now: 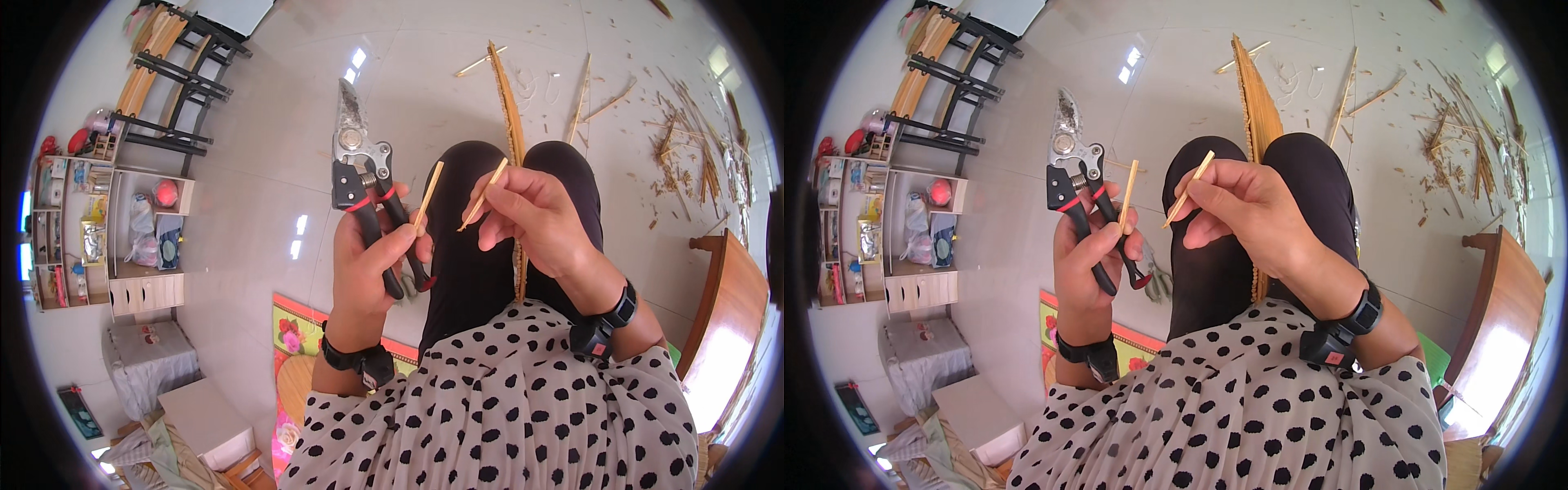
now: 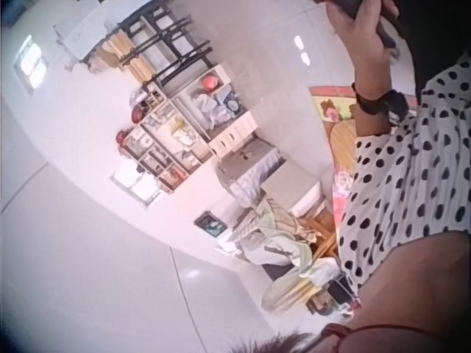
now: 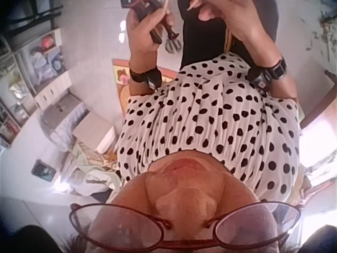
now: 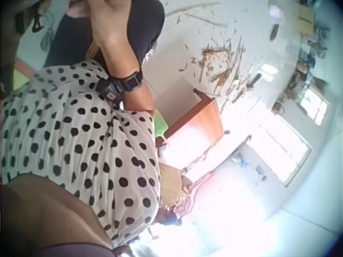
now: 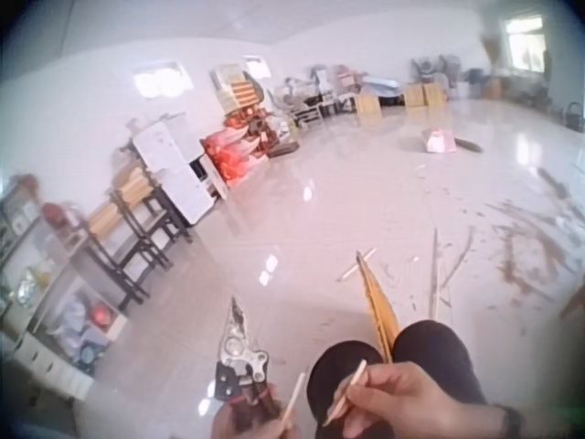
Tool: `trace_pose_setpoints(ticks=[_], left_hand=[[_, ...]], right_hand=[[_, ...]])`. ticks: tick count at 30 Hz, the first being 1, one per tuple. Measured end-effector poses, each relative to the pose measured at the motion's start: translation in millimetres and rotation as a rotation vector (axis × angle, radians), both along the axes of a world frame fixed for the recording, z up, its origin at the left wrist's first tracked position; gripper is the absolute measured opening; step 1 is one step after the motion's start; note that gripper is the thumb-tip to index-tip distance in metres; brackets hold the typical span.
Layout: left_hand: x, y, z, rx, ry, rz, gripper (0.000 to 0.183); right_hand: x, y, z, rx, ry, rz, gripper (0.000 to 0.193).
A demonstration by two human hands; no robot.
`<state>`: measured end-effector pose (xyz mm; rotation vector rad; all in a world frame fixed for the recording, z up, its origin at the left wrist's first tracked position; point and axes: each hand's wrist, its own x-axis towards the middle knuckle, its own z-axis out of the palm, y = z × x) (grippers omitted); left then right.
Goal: The person sits on the floor and weaves a bamboo mat by hand, using thread to secure the edges. They use scissors to trim excess thread and pruning shears to cut and shape bamboo strips, then insert the strips into the mat.
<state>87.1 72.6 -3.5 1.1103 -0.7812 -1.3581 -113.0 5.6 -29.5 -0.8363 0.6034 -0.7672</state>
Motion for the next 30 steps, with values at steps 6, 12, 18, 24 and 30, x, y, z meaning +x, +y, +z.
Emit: trace_pose_setpoints(ticks=[6,12,18,24,30], left_hand=[[-5,0,-1,-0.081,-0.221,0.093,0.049],[-8,1,-2,-0.187,-0.319,0.174,0.049],[-10,-2,0,-0.192,-0.393,0.190,0.048],[-2,-3,-8,-0.223,-0.431,0.254,0.048],[9,-3,-15,-0.203,-0.497,0.283,0.047]], right_hand=[[1,1,2,-0.013,0.011,0.029,0.016],[0,1,-1,-0.033,0.002,0.048,0.009],[-2,0,-4,-0.024,-0.069,0.085,0.009],[0,1,-13,-0.036,-0.184,0.087,0.012],[2,10,-7,-0.269,-0.087,-0.167,0.005]])
